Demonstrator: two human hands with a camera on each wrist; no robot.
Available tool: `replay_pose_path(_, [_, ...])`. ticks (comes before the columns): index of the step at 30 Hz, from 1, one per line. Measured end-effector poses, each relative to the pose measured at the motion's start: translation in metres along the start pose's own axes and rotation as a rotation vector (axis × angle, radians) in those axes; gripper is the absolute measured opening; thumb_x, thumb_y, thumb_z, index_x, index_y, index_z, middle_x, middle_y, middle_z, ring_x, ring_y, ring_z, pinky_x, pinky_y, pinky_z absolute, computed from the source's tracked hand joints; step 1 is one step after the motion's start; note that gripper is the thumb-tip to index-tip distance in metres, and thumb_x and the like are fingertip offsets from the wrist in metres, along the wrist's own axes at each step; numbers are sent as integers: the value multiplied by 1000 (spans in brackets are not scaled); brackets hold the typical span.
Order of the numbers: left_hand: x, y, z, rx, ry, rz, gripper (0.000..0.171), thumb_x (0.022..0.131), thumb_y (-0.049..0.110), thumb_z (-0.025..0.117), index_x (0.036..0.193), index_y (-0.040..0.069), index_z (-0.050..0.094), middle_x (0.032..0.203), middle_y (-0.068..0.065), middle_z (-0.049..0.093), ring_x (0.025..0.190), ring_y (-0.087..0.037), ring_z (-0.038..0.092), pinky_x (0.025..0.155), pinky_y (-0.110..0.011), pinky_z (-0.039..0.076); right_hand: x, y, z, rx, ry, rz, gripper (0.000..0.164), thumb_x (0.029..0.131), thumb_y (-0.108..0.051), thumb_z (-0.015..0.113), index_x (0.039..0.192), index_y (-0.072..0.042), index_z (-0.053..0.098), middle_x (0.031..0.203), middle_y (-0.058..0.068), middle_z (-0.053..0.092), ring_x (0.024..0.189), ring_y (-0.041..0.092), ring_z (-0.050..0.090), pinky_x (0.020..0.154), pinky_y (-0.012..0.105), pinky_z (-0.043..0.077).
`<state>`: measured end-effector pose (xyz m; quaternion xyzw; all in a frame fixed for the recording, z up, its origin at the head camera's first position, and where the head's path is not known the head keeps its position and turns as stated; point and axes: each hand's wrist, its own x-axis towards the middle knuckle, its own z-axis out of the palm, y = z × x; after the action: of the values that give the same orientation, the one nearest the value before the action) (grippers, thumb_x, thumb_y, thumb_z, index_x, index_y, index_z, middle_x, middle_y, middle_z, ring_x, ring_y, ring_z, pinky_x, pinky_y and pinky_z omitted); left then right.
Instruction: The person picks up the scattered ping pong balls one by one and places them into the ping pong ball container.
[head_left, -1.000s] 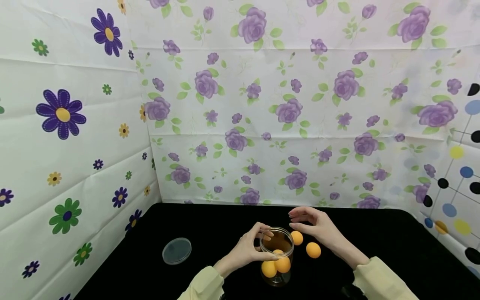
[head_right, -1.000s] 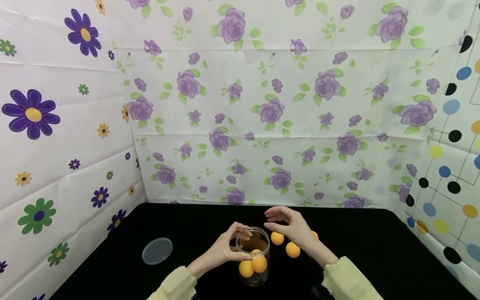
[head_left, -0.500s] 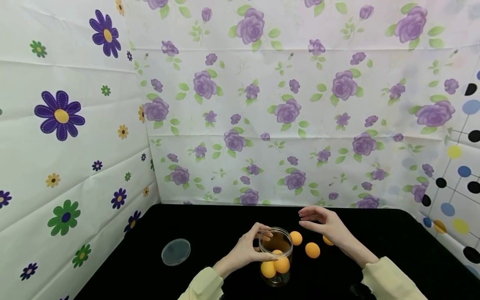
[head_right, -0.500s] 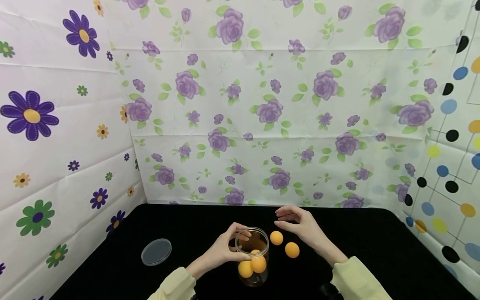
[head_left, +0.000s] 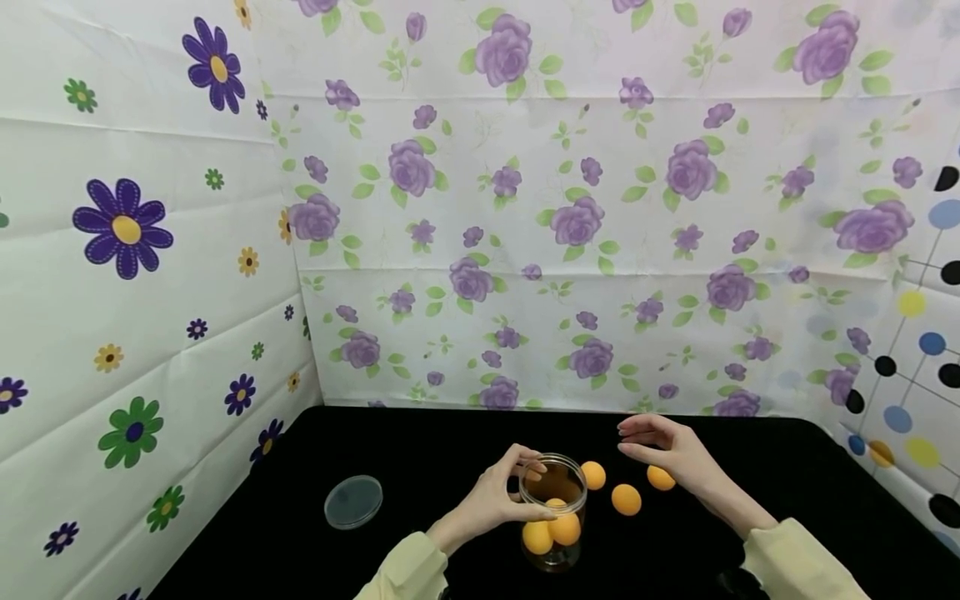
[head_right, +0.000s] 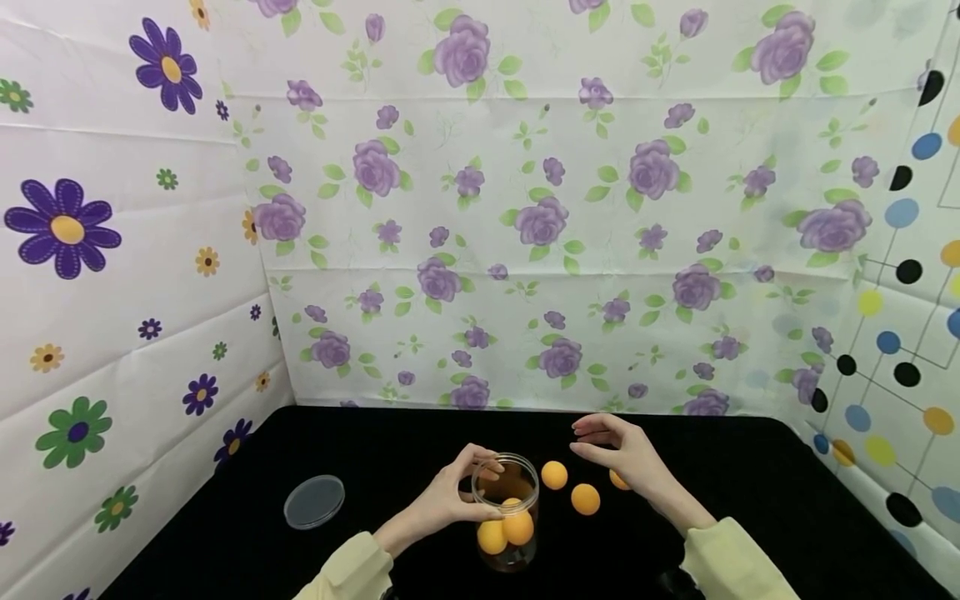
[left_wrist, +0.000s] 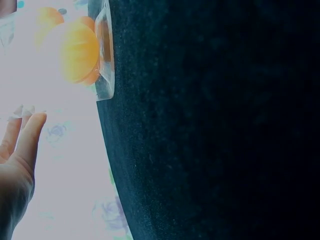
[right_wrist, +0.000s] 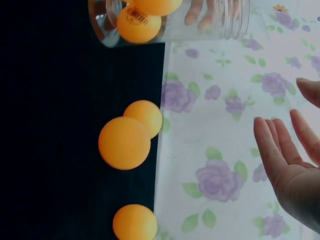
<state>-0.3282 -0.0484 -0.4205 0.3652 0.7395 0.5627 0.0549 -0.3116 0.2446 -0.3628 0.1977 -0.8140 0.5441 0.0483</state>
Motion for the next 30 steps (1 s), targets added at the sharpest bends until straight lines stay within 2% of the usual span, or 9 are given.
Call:
replay_pose_path(6, [0, 0, 0, 5, 8, 1, 54, 78, 22, 73, 122, 20, 43, 117, 0, 50, 104, -21, 47, 75, -30, 47, 0, 9, -9, -23, 25, 40, 45, 84, -26, 66, 118, 0, 53, 112, 13, 56, 95, 22, 57, 80, 39, 44])
replay_pose_path(13, [-1, 1, 0, 11, 8, -7, 53, 78, 22, 72, 123, 21, 43, 118, -1, 49, 105, -21, 47, 76, -31, 46, -3, 19, -19, 19, 24, 58, 43, 85, -22, 65, 119, 2, 52, 112, 17, 55, 94, 23, 57, 80, 44, 45])
replay_pose_path(22, [0, 1, 0, 7, 6, -6, 54, 78, 23, 73, 123, 20, 43, 119, -3, 49, 105, -23, 47, 75, -31, 46, -3, 30, -30, 44, 32, 83, 44, 86, -21, 64, 119, 4, 50, 111, 17, 55, 92, 22, 58, 78, 43, 46])
replay_pose_path(30, [0, 0, 1, 6, 6, -5, 54, 78, 21, 73, 123, 19, 43, 119, -3, 49, 105, -23, 47, 75, -31, 47, -3, 36, -33, 52, 38, 115, 45, 86, -22, 63, 120, 4, 49, 112, 18, 53, 96, 31, 56, 79, 45, 45])
